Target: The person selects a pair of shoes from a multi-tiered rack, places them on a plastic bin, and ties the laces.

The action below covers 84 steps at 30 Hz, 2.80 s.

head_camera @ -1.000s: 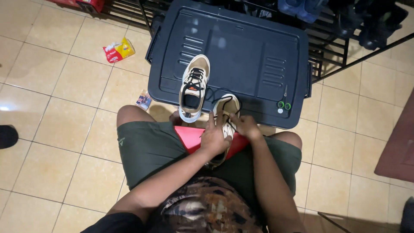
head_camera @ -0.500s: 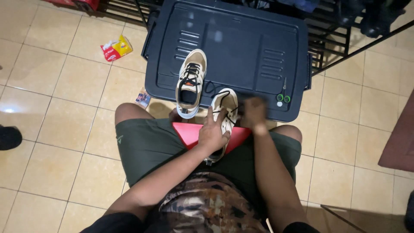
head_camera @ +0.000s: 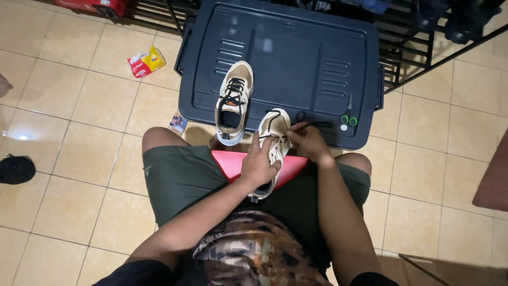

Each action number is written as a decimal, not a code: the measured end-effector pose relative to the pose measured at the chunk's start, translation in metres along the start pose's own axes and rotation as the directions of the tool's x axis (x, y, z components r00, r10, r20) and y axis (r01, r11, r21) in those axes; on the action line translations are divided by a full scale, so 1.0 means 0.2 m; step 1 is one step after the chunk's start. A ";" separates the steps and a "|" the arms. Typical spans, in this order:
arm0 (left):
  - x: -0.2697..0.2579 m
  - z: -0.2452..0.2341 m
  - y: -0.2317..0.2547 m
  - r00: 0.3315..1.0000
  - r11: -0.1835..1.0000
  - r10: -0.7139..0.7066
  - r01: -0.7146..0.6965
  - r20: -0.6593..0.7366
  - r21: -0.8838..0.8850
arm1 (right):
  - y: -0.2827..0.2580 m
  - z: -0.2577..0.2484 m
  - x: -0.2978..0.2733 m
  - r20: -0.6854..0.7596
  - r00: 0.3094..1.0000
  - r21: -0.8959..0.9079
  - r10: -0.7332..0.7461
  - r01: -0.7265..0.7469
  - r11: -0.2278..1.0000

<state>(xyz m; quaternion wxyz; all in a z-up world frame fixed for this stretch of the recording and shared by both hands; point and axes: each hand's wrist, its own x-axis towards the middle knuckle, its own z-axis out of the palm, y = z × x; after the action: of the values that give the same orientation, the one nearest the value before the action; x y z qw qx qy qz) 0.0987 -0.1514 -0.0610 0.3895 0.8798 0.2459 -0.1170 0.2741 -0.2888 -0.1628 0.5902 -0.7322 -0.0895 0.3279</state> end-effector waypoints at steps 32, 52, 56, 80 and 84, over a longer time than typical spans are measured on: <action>-0.02 0.03 0.00 0.948 0.938 0.280 -0.236 -0.153 0.255 | -0.22 0.35 0.02 -0.067 0.993 -0.759 -0.100 0.014 0.651; -0.02 0.05 0.01 0.930 0.909 0.363 -0.341 -0.051 0.239 | -0.01 -0.27 0.17 -0.655 0.746 0.514 0.121 0.323 0.795; -0.02 0.04 -0.02 0.937 0.915 0.340 -0.310 -0.080 0.257 | -0.09 0.02 0.03 -0.174 0.980 -0.019 -0.094 0.092 0.996; -0.05 0.01 0.01 0.970 0.961 0.230 -0.214 -0.081 0.174 | -0.04 0.02 0.16 -0.424 0.814 -0.585 -0.396 0.087 0.806; -0.08 -0.05 0.04 0.975 0.974 0.202 -0.189 -0.099 0.126 | 0.04 -0.19 0.19 -0.458 0.807 -0.516 -0.372 0.099 0.851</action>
<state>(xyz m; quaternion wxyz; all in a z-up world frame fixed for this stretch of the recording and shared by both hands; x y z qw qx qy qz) 0.0896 -0.1545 -0.0426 0.3334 0.9259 0.1722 -0.0433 0.3237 -0.3023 -0.1803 0.4332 -0.8970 -0.0882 -0.0027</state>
